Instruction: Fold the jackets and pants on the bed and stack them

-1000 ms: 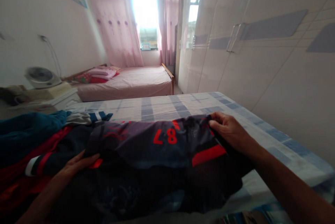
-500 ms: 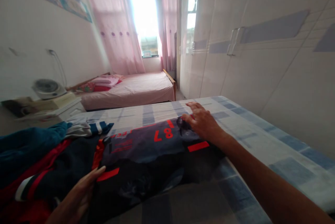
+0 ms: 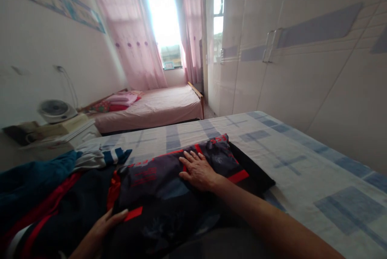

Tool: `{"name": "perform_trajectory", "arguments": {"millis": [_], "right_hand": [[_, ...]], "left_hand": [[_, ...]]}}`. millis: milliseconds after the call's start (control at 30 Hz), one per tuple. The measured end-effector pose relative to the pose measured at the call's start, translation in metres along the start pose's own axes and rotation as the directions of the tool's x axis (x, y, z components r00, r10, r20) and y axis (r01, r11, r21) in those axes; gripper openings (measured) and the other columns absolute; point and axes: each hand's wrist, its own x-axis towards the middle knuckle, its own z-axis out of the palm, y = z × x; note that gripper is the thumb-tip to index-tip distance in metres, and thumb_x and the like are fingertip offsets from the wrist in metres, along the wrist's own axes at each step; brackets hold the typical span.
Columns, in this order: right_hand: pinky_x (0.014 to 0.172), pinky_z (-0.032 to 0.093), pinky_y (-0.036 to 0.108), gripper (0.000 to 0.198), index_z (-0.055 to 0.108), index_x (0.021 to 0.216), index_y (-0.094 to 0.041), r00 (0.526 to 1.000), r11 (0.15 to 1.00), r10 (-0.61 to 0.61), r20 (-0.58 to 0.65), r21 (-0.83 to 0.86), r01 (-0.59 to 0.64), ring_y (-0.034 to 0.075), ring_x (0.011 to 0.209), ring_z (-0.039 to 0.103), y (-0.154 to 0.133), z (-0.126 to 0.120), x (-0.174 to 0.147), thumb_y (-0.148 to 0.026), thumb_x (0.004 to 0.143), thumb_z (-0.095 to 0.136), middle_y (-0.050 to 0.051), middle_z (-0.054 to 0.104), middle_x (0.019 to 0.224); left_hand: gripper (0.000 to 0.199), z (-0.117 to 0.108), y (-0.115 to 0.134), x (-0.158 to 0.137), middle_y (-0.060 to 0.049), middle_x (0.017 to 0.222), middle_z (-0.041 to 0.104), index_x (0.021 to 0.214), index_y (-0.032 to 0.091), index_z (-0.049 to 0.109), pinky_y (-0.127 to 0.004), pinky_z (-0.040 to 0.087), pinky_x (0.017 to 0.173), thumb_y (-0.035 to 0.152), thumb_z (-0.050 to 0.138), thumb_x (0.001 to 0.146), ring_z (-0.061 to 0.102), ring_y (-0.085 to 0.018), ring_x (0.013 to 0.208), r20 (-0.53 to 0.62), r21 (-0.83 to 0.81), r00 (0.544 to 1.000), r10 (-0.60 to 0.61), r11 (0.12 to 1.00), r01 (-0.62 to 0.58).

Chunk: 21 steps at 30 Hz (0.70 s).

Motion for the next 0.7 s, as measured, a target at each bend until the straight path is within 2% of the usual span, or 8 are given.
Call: {"name": "perform_trajectory", "arguments": {"millis": [100, 167, 233, 333, 433, 500, 600, 700], "right_hand": [[0.112, 0.014, 0.042, 0.055, 0.036, 0.142, -0.022, 0.982, 0.999, -0.007, -0.187, -0.047, -0.002, 0.023, 0.140, 0.016, -0.010, -0.030, 0.009, -0.049, 0.093, 0.034, 0.007, 0.023, 0.152], [0.113, 0.008, 0.043, 0.054, 0.032, 0.143, -0.023, 0.947, 0.995, 0.014, -0.322, -0.090, -0.045, 0.022, 0.141, 0.008, -0.016, -0.034, 0.017, -0.047, 0.094, 0.032, 0.004, 0.018, 0.153], [0.113, 0.006, 0.044, 0.056, 0.029, 0.145, -0.022, 0.959, 0.992, 0.058, -0.277, -0.094, -0.087, 0.023, 0.141, 0.006, -0.015, -0.022, 0.026, -0.047, 0.094, 0.032, 0.004, 0.016, 0.154], [0.111, 0.015, 0.047, 0.059, 0.034, 0.142, -0.018, 0.993, 0.992, 0.098, -0.072, -0.070, -0.103, 0.027, 0.139, 0.020, -0.008, 0.006, 0.036, -0.049, 0.093, 0.034, 0.009, 0.026, 0.150], [0.108, 0.023, 0.047, 0.060, 0.040, 0.140, -0.016, 0.996, 0.995, 0.084, -0.004, -0.057, -0.084, 0.029, 0.135, 0.030, 0.000, 0.008, 0.038, -0.051, 0.090, 0.037, 0.012, 0.034, 0.147], [0.110, 0.020, 0.047, 0.061, 0.037, 0.141, -0.018, 0.996, 0.995, 0.075, -0.055, -0.066, -0.079, 0.028, 0.137, 0.025, 0.002, -0.005, 0.032, -0.051, 0.090, 0.038, 0.010, 0.028, 0.149], [0.112, 0.007, 0.048, 0.057, 0.032, 0.144, -0.022, 0.964, 0.989, 0.079, -0.255, -0.099, -0.107, 0.026, 0.141, 0.011, 0.004, -0.016, 0.016, -0.048, 0.093, 0.034, 0.007, 0.018, 0.153], [0.112, 0.009, 0.047, 0.057, 0.036, 0.142, -0.021, 0.986, 0.997, 0.068, -0.154, -0.033, -0.074, 0.026, 0.140, 0.013, 0.009, -0.003, 0.003, -0.048, 0.092, 0.035, 0.007, 0.024, 0.151]], "left_hand": [[0.051, 0.001, 0.000, 0.006, -0.006, 0.070, 0.073, 0.117, 0.012, 0.057, -0.037, 0.058, 0.067, 0.022, 0.070, 0.068, 0.071, -0.030, 0.073, -0.043, -0.010, 0.999, -0.021, 1.000, 0.021], [0.046, -0.001, -0.002, 0.013, -0.007, 0.072, 0.073, 0.114, 0.014, 0.059, -0.038, 0.057, 0.069, 0.025, 0.070, 0.071, 0.071, -0.030, 0.075, -0.050, -0.011, 0.998, -0.023, 1.000, 0.022], [0.043, -0.003, -0.004, 0.020, -0.008, 0.075, 0.073, 0.111, 0.013, 0.061, -0.036, 0.057, 0.070, 0.022, 0.070, 0.070, 0.071, -0.028, 0.074, -0.061, 0.026, 0.998, -0.007, 1.000, 0.008], [0.044, -0.003, 0.000, 0.022, -0.010, 0.077, 0.073, 0.111, 0.010, 0.060, -0.034, 0.057, 0.070, 0.017, 0.070, 0.068, 0.071, -0.027, 0.073, -0.045, 0.055, 0.998, 0.042, 0.998, -0.039], [0.049, 0.006, 0.014, 0.012, -0.007, 0.074, 0.073, 0.115, 0.013, 0.059, -0.035, 0.057, 0.071, 0.018, 0.068, 0.066, 0.071, -0.027, 0.072, 0.016, 0.038, 0.995, 0.099, 0.994, -0.099], [0.052, 0.016, 0.026, 0.000, -0.006, 0.076, 0.073, 0.116, 0.016, 0.059, -0.035, 0.056, 0.073, 0.019, 0.068, 0.064, 0.070, -0.027, 0.076, 0.032, 0.037, 0.991, 0.131, 0.991, -0.132], [0.054, 0.033, 0.041, -0.018, -0.007, 0.087, 0.074, 0.117, 0.017, 0.059, -0.034, 0.056, 0.076, 0.022, 0.067, 0.064, 0.069, -0.028, 0.085, 0.040, 0.035, 0.986, 0.165, 0.985, -0.166], [0.055, 0.055, 0.052, -0.035, -0.006, 0.097, 0.073, 0.120, 0.019, 0.057, -0.031, 0.055, 0.077, 0.026, 0.066, 0.066, 0.068, -0.027, 0.090, 0.072, 0.080, 0.982, 0.177, 0.980, -0.182]]}}
